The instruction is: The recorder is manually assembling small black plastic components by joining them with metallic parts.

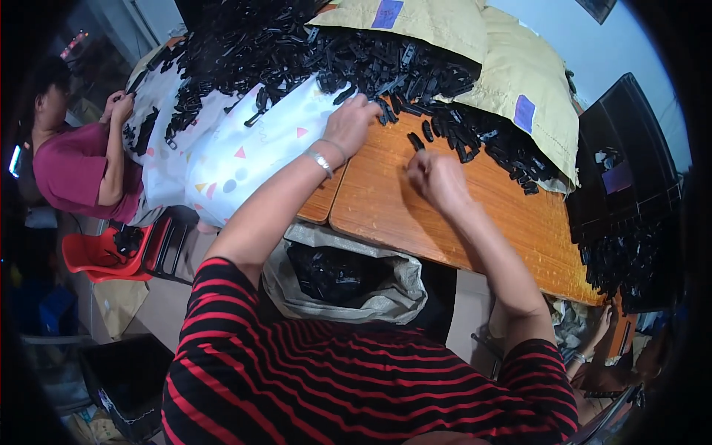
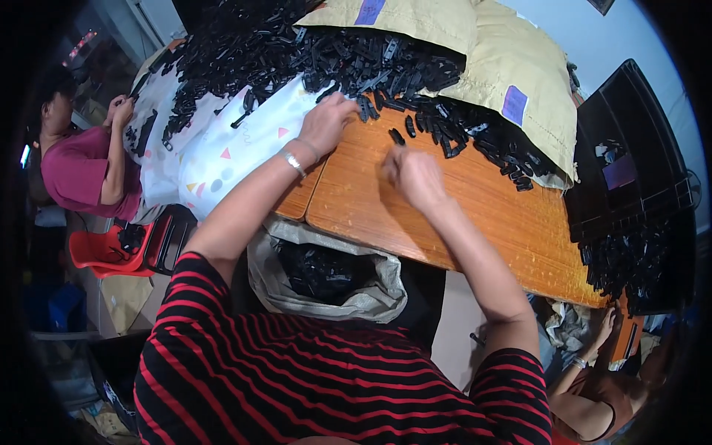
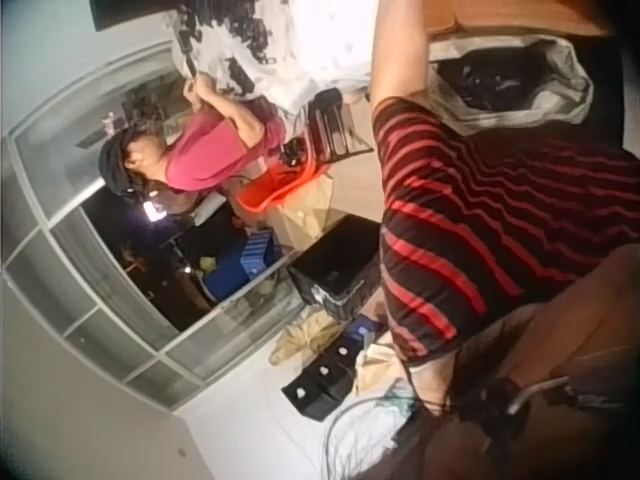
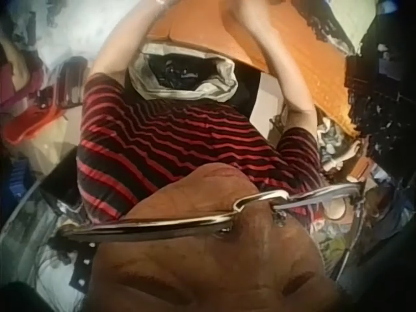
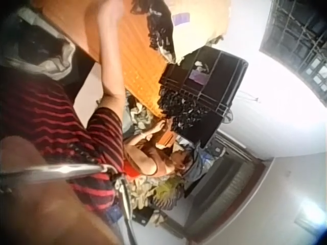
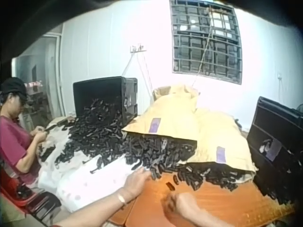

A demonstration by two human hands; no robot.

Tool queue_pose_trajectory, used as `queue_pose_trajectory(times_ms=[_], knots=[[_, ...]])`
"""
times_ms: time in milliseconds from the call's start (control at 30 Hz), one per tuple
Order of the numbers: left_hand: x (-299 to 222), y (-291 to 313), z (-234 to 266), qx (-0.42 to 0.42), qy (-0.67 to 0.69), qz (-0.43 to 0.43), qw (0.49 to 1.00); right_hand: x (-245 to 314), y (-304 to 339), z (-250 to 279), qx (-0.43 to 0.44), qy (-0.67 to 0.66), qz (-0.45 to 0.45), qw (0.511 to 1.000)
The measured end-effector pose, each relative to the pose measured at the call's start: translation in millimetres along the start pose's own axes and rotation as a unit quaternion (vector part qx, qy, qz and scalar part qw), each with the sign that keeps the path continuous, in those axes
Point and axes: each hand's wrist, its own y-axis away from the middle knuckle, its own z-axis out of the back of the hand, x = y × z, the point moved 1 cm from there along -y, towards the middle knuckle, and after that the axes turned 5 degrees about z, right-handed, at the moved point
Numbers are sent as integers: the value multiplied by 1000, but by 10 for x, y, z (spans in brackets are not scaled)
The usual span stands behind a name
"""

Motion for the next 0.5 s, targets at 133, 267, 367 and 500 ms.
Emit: queue_pose_trajectory(times_ms=[133, 267, 367, 500], knots=[[96, -269, -157, 8, -96, -73, 993, -302, -375, 24, -60, 158, 134, 976], [145, -362, -205, 41, -119, -119, 985, -477, -539, 52, 72, 164, 171, 969], [154, -359, -196, 34, -124, -126, 984, -521, -569, 96, 94, 179, 139, 969], [141, -258, -159, 32, -93, -116, 988, -406, -439, -18, 36, 96, 96, 990]])
